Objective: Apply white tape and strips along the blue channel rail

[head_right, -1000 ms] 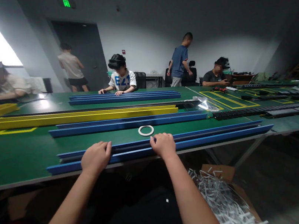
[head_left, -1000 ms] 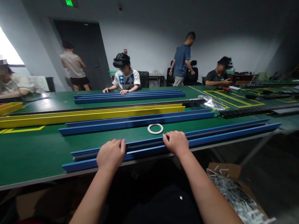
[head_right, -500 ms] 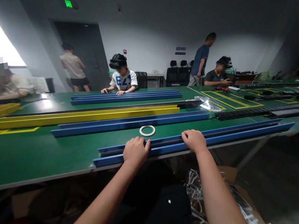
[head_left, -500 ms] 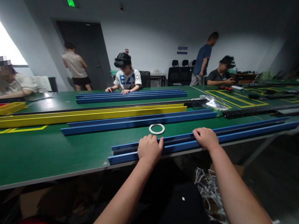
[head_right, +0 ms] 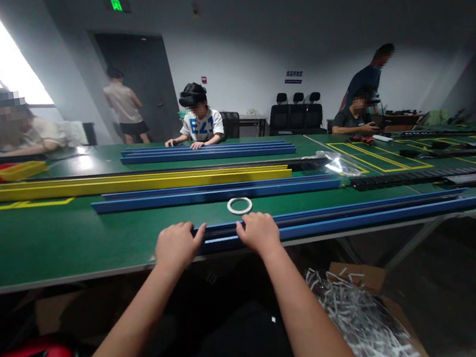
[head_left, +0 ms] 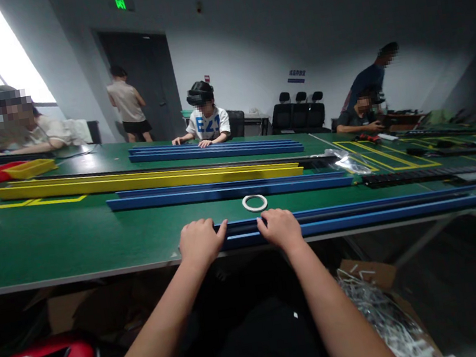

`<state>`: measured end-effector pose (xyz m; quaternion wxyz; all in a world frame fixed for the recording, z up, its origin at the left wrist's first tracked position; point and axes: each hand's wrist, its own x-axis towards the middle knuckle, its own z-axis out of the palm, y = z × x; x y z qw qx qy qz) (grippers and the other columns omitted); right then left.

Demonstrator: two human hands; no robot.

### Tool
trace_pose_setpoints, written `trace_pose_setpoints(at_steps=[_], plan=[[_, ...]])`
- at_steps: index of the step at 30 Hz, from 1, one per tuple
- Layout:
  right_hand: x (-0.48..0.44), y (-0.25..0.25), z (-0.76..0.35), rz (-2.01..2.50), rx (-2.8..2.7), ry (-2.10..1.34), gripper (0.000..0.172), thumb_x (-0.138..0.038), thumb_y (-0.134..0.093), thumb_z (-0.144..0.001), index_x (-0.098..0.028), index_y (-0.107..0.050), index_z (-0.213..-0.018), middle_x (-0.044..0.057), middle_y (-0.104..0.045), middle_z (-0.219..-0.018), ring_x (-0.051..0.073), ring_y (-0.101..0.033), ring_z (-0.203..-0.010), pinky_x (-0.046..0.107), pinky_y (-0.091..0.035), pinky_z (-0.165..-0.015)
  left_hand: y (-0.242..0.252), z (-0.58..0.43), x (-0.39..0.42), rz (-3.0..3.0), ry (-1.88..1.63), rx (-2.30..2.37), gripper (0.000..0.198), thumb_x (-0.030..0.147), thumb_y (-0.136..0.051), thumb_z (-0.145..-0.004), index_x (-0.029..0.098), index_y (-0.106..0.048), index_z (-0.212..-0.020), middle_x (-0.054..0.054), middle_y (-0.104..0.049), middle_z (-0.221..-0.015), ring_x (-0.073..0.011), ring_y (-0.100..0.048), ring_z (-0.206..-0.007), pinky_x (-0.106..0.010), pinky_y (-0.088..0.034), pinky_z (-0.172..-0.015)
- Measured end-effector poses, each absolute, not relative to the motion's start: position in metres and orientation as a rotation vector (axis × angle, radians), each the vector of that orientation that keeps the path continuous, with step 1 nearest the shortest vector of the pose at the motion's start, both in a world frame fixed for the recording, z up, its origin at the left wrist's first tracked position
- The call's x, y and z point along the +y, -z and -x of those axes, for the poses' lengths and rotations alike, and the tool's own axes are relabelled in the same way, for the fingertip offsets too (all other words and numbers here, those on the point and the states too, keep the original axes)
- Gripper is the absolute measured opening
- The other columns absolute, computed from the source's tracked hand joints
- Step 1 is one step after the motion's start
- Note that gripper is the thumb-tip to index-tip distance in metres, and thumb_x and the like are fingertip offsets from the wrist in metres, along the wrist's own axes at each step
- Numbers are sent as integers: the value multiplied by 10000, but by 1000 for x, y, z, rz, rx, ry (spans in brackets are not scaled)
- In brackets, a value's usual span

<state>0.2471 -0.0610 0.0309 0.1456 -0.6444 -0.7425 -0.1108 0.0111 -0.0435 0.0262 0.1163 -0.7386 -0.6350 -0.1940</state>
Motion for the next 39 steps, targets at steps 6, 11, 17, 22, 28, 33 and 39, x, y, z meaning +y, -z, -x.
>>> trace_pose_setpoints(at_steps=[6,11,17,22,28,33,39], plan=[[-57,-28,-270,1899,-2121,364,430,-428,-336,-972,-203,-686,-860,82,-703,-900,206,-607,-901,315,-355,-813,-19,-40,-41,2143,659,-1876,677,583,-221,-940,148,-728,-823,-164,-692,-875,-305,-613,-881,-422,-360,-807],[-49,-32,-318,1945,-2133,337,402,-405,-344,-974,-229,-696,-897,60,-717,-945,191,-619,-908,286,-365,-789,-18,-82,-35,2175,727,-1865,665,581,-237,-939,137,-726,-860,-163,-690,-901,-301,-605,-894,-430,-351,-826],[2,-47,-324,1945,-2252,-20,347,-427,-426,-949,-243,-720,-941,46,-729,-934,161,-636,-819,238,-390,-698,-17,-89,-34,2211,733,-1844,593,548,-283,-938,145,-714,-882,-156,-686,-934,-295,-594,-923,-432,-346,-844],[55,-45,-287,1815,-2447,-188,287,-306,-676,-802,-253,-714,-1081,29,-720,-1033,154,-638,-905,208,-409,-755,-16,-82,-34,2269,741,-1806,533,522,-333,-928,146,-710,-903,-165,-679,-943,-303,-593,-950,-443,-350,-866],[71,-36,-272,1781,-2489,-261,219,-356,-736,-756,-198,-730,-907,6,-699,-810,126,-609,-743,208,-398,-676,-15,-80,-34,2369,855,-1789,481,487,-389,-917,131,-711,-912,-200,-677,-961,-344,-589,-1002,-489,-357,-914],[49,-43,-279,1634,-2323,-190,192,-334,-601,-874,-168,-674,-937,49,-682,-983,147,-584,-911,243,-399,-799,-13,-71,-32,2453,1091,-1699,365,363,-428,-930,164,-639,-1152,-147,-676,-1109,-292,-587,-1071,-441,-397,-974],[-13,-70,-284,1207,-2278,-501,222,-367,-566,-882,-168,-599,-975,29,-656,-928,144,-569,-839,272,-432,-795,-20,-46,-11,2666,1779,-1715,446,321,-448,-938,150,-504,-1346,-117,-644,-1250,-200,-596,-1136,-356,-440,-1020]])
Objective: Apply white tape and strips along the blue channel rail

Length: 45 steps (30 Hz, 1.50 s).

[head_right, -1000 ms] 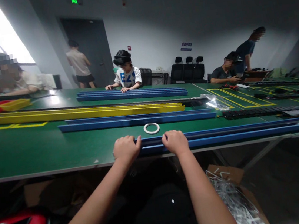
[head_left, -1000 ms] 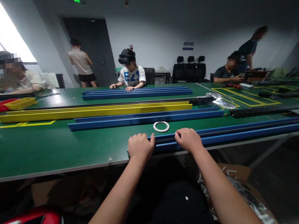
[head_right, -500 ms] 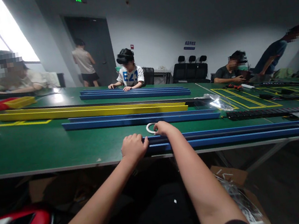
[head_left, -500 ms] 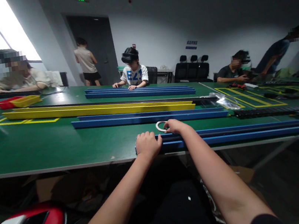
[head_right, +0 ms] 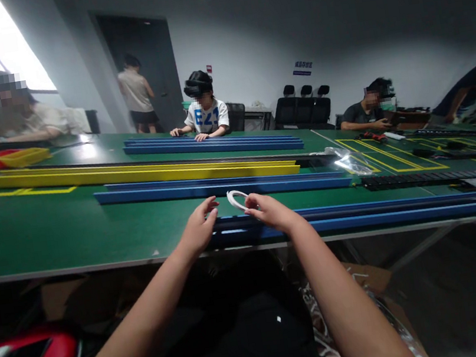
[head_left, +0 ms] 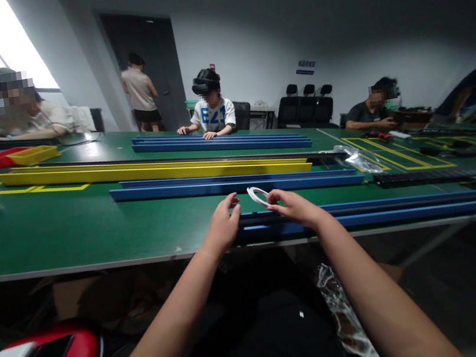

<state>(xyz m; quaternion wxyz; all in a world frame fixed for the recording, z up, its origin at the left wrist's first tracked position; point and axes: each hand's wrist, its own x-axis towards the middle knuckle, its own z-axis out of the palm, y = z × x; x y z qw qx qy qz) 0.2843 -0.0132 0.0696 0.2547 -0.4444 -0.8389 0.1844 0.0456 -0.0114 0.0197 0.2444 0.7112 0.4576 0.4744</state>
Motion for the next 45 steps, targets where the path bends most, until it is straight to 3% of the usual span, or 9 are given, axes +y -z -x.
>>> trace_pose_setpoints(at_steps=[8,13,18,25,30,35,40,45], plan=[[-56,-98,-267,1094,-2392,-615,152,-303,-553,-899,-177,-587,-977,37,-642,-938,145,-566,-844,259,-436,-774,-40,-18,-11,-1704,-1143,965,434,463,-632,-822,160,-674,-1129,-102,-723,-1114,-229,-659,-1037,-371,-489,-958],[-57,-103,-262,1050,-2456,-640,144,-283,-534,-909,-176,-583,-993,38,-643,-947,139,-563,-833,246,-433,-748,-45,-11,-14,-1660,-1123,983,571,493,-688,-761,167,-633,-1226,-95,-733,-1072,-224,-665,-990,-359,-508,-893],[-57,-107,-259,1053,-2493,-583,167,-310,-553,-904,-179,-595,-998,31,-652,-947,134,-566,-826,237,-426,-737,-49,-3,-16,-1707,-1132,1075,408,503,-699,-729,144,-690,-922,-67,-729,-896,-191,-649,-821,-301,-507,-761],[-56,-114,-249,1159,-2595,-372,353,-355,-491,-950,-284,-588,-1282,16,-667,-931,129,-583,-778,231,-411,-719,-36,25,-14,-1736,-983,1178,352,500,-692,-720,155,-688,-792,-9,-668,-715,-148,-583,-674,-264,-437,-655],[-49,-114,-229,1171,-2847,-49,298,-322,-499,-940,-357,-691,-1165,18,-654,-839,135,-588,-692,228,-380,-654,-21,40,-10,-1739,-945,1306,352,498,-666,-722,162,-723,-809,-17,-690,-709,-164,-600,-658,-275,-427,-636],[-34,-102,-218,1245,-3003,195,362,-253,-504,-897,-341,-680,-1200,39,-699,-892,161,-625,-690,251,-371,-635,-6,44,-6,-1761,-903,1481,337,486,-647,-723,170,-729,-807,-26,-700,-684,-160,-589,-584,-269,-393,-559],[-23,-89,-213,1304,-3090,203,400,-333,-559,-835,-329,-673,-1218,51,-734,-886,199,-655,-751,277,-393,-668,6,40,-3,-1846,-799,1624,320,487,-609,-755,198,-731,-820,-25,-711,-695,-171,-606,-604,-270,-378,-557],[-22,-88,-202,1419,-3121,219,361,-449,-581,-788,-312,-736,-1084,67,-730,-778,227,-670,-764,302,-417,-677,12,32,1,-1923,-775,1728,255,447,-585,-790,232,-723,-802,-38,-741,-797,-197,-649,-726,-276,-383,-605]])
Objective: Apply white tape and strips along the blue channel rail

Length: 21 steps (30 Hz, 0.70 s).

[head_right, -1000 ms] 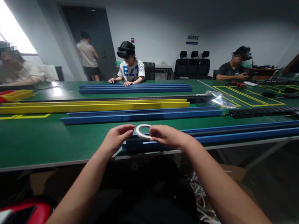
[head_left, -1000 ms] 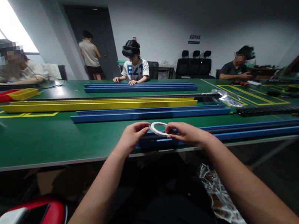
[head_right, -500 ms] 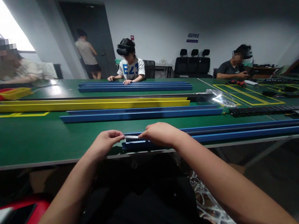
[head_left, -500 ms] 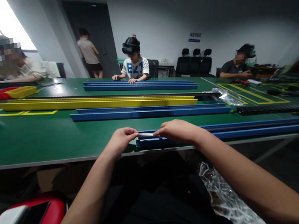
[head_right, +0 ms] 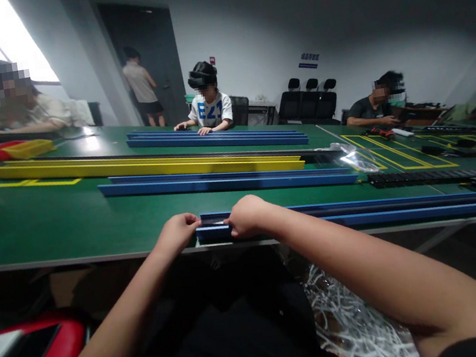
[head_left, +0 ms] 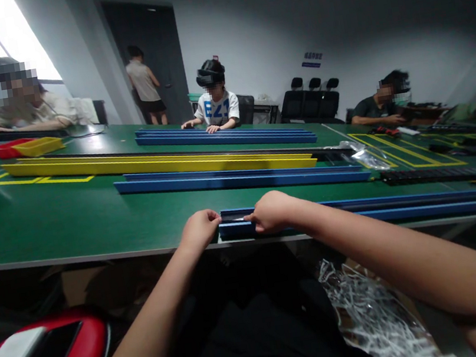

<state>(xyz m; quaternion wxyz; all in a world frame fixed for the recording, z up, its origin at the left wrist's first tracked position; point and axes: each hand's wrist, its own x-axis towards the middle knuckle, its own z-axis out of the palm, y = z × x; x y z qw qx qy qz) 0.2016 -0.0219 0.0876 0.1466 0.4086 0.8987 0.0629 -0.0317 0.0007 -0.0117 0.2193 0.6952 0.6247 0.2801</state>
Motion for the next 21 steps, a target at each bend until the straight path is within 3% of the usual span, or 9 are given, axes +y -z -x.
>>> trace_pose_setpoints(at_steps=[6,21], plan=[[-20,-83,-190,-1085,2542,-290,467,-612,-635,-744,-267,-750,-1037,96,-741,-827,249,-682,-775,326,-448,-693,15,29,3,-1967,-701,1849,286,472,-569,-808,232,-724,-813,-61,-745,-814,-206,-644,-727,-280,-377,-608],[-15,-80,-182,-971,2436,-376,506,-641,-583,-780,-211,-753,-985,104,-741,-885,258,-697,-829,304,-476,-677,8,31,7,-2084,-584,1962,253,462,-608,-796,222,-654,-860,-43,-717,-846,-182,-619,-735,-265,-373,-583]])
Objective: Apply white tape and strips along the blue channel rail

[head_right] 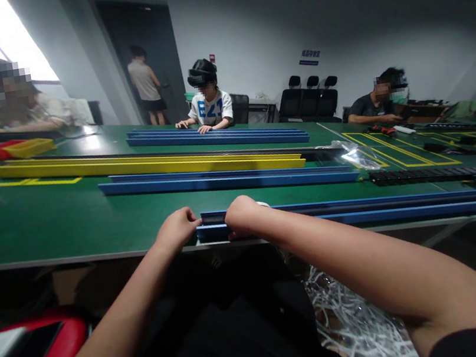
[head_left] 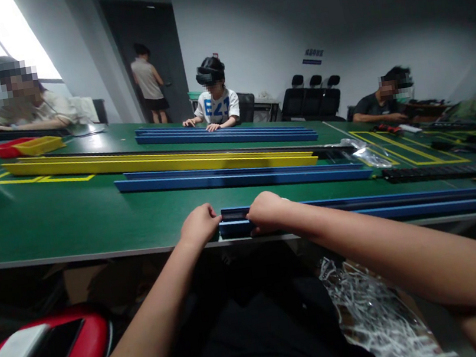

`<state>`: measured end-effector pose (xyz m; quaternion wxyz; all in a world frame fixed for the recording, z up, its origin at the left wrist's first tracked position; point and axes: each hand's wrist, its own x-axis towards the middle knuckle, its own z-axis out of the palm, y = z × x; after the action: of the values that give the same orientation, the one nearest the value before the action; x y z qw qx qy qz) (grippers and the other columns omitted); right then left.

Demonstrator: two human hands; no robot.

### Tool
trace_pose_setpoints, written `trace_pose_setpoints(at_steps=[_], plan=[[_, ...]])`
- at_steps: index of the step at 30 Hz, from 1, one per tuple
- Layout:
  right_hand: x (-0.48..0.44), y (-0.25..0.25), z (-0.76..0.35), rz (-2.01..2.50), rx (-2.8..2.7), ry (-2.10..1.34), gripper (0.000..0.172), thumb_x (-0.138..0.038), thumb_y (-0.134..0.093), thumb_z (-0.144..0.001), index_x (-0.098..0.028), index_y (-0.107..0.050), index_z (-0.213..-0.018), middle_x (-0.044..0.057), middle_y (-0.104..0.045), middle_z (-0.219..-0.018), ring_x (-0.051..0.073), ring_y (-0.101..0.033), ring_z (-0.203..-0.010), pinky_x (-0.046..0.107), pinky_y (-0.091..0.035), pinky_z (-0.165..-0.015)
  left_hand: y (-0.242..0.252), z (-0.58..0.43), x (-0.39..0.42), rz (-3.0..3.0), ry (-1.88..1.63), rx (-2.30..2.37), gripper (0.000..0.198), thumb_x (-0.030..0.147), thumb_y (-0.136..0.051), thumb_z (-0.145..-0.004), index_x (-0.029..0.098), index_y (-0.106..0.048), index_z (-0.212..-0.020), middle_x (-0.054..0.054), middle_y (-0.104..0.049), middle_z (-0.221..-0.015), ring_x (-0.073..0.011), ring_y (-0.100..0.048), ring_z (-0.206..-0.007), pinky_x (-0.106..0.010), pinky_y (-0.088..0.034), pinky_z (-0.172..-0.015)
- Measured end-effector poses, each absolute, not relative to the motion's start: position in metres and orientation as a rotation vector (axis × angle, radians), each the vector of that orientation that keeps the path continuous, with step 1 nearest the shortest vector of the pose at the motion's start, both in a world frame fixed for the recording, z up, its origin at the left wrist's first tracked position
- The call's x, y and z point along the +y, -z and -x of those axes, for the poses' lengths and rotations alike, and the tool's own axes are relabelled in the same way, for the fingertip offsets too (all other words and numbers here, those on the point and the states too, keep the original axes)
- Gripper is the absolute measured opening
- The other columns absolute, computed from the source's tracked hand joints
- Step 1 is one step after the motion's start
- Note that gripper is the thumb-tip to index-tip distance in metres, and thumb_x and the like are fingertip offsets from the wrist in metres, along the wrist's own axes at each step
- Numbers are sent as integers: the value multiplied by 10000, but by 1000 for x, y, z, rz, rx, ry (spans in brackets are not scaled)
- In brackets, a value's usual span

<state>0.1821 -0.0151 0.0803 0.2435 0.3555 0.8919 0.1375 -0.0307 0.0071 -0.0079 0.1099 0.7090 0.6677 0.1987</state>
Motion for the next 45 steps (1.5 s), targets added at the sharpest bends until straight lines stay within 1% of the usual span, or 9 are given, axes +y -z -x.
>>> trace_pose_setpoints(at_steps=[6,9,12,16,21,24,29,39,45], plan=[[-17,-81,-181,-991,2412,-349,512,-646,-581,-790,-204,-759,-977,113,-742,-904,253,-694,-874,296,-482,-733,-6,28,31,-2376,-448,1591,310,293,-640,-737,253,-643,-1044,-29,-715,-963,-170,-632,-835,-238,-408,-656],[-19,-83,-183,-1015,2401,-345,475,-620,-620,-776,-214,-757,-981,103,-743,-915,252,-691,-883,287,-481,-737,-18,15,41,-2536,-279,1396,259,293,-622,-733,260,-679,-984,-26,-722,-943,-169,-625,-811,-239,-393,-635],[-21,-86,-184,-1044,2396,-336,471,-598,-627,-785,-228,-740,-1053,97,-741,-944,261,-687,-911,292,-481,-746,-31,-2,48,-2636,-96,1258,173,312,-601,-728,237,-687,-857,-17,-712,-812,-153,-591,-688,-245,-357,-564],[-23,-86,-187,-1097,2389,-269,522,-607,-610,-796,-276,-682,-1194,93,-737,-977,271,-686,-927,304,-480,-754,-41,-23,51,-2660,31,1151,204,385,-606,-716,207,-677,-786,-11,-679,-714,-141,-541,-610,-249,-344,-534],[-20,-94,-202,-1249,2453,-104,484,-612,-456,-893,-324,-649,-1230,80,-723,-1077,255,-679,-954,294,-470,-743,-36,-29,49,-2623,-21,1138,256,428,-582,-749,194,-670,-807,-12,-669,-710,-139,-535,-619,-243,-352,-538],[-14,-109,-218,-1355,2472,59,474,-533,-348,-965,-268,-659,-1203,88,-712,-1106,214,-671,-942,255,-453,-721,-29,-26,49,-2632,-93,1174,252,426,-570,-767,200,-661,-830,-24,-688,-779,-147,-557,-652,-243,-364,-555],[-1,-129,-240,-1459,2297,57,457,-463,-578,-882,-155,-668,-1207,148,-705,-1105,256,-660,-959,266,-445,-710,-24,-25,49,-2644,-81,1195,192,360,-575,-753,216,-649,-856,-39,-705,-855,-167,-593,-712,-250,-389,-586],[0,-92,-244,-1572,2001,0,470,-503,-623,-838,-171,-709,-1159,173,-682,-1172,312,-630,-1116,362,-520,-847,-25,-22,46,-2633,-108,1204,184,336,-587,-771,221,-645,-902,-47,-710,-908,-185,-622,-774,-266,-443,-652],[6,-79,-232,-1657,1924,-59,346,-220,-658,-804,-166,-717,-1141,186,-646,-1240,329,-586,-1190,436,-520,-907,-26,-25,45,-2596,-107,1270,172,319,-601,-769,222,-655,-900,-48,-715,-906,-188,-634,-802,-263,-449,-671]])
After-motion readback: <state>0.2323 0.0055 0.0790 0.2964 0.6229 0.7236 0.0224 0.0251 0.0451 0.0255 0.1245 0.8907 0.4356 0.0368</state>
